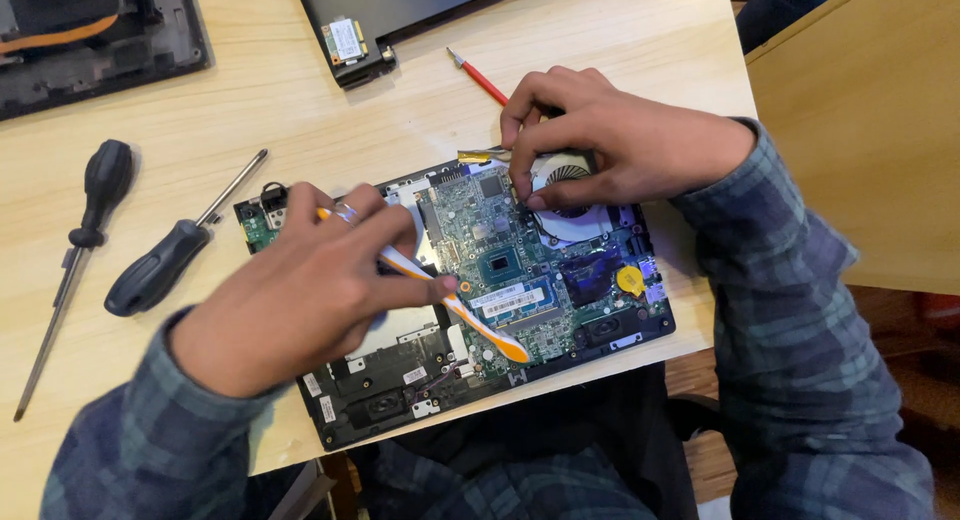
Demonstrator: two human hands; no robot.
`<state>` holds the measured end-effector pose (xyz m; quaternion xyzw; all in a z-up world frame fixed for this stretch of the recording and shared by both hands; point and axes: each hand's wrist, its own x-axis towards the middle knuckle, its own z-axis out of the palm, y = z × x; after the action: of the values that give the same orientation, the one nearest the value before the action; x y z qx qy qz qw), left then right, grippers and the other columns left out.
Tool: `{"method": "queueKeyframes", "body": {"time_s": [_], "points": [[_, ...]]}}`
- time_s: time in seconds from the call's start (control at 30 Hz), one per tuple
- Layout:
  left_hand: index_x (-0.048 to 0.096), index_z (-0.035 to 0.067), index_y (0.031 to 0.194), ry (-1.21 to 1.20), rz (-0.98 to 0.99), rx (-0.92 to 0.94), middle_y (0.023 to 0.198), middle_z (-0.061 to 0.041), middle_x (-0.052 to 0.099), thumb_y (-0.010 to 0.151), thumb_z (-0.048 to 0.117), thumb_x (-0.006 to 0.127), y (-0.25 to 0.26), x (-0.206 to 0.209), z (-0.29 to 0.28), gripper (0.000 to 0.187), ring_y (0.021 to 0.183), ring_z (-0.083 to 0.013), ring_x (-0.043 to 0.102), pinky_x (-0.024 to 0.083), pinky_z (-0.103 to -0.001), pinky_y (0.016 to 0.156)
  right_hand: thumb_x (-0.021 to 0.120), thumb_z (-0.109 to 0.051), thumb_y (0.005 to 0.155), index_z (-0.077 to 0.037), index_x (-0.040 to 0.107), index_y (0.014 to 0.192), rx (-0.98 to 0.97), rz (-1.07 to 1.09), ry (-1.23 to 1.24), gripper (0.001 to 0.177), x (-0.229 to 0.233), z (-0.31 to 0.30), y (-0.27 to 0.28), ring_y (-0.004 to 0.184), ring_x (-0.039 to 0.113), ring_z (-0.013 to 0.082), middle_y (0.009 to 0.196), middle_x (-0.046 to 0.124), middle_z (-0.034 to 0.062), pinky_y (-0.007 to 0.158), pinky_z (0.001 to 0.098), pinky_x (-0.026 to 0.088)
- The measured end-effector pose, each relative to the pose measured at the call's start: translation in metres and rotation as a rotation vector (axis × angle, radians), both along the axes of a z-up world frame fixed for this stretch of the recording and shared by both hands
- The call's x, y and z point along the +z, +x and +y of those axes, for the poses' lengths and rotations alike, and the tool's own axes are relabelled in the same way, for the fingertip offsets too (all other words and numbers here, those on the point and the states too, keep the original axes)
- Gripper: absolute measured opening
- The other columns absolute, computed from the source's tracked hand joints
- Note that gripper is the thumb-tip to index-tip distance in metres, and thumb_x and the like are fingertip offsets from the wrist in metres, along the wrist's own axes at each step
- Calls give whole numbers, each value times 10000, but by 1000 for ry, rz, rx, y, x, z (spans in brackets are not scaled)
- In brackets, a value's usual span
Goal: The person uses a toothbrush to clean the exposed motherboard and fan of a disassembled laptop. They brush around the fan blades, heat sink, and various connectors on the circuit board.
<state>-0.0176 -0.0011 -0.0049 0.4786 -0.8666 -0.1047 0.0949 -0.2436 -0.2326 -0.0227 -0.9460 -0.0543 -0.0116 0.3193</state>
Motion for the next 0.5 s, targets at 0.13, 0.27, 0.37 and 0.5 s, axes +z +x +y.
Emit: {"method": "queueKeyframes", "body": {"time_s": [0.13, 0.27, 0.37, 0.5], "points": [[710, 294, 1249, -9, -36, 5, 1019, -106, 554, 692, -103, 667, 1, 2, 0, 685, 906, -322, 504, 323, -479, 602, 758, -279, 936, -279, 713, 1028, -17, 0, 35, 102, -2, 1, -1, 1142, 525, 237, 1190, 516, 19, 1020, 460, 296], [696, 303, 1244, -23, -58, 8, 1049, -107, 537, 718, -33, 710, -7, -6, -2, 624, 899, -327, 479, 334, -492, 608, 771, -264, 924, -282, 723, 1032, -15, 4, 11, 119, -2, 0, -1, 1127, 512, 242, 1181, 505, 14, 1009, 459, 293], [698, 271, 1279, -14, -48, -18, 1039, -124, 548, 660, -49, 749, -11, -1, -1, 699, 937, -316, 493, 368, -507, 623, 774, -264, 922, -283, 726, 1027, -15, -1, 22, 117, -1, 1, -1, 1130, 512, 237, 1175, 504, 8, 1018, 454, 289], [649, 320, 1304, -39, -117, 71, 1083, -101, 536, 623, -33, 747, 8, 11, 1, 773, 880, -326, 478, 333, -523, 667, 777, -255, 924, -278, 728, 1020, -20, 7, 20, 111, 0, 1, -1, 1129, 499, 237, 1173, 497, 5, 1027, 449, 285]]}}
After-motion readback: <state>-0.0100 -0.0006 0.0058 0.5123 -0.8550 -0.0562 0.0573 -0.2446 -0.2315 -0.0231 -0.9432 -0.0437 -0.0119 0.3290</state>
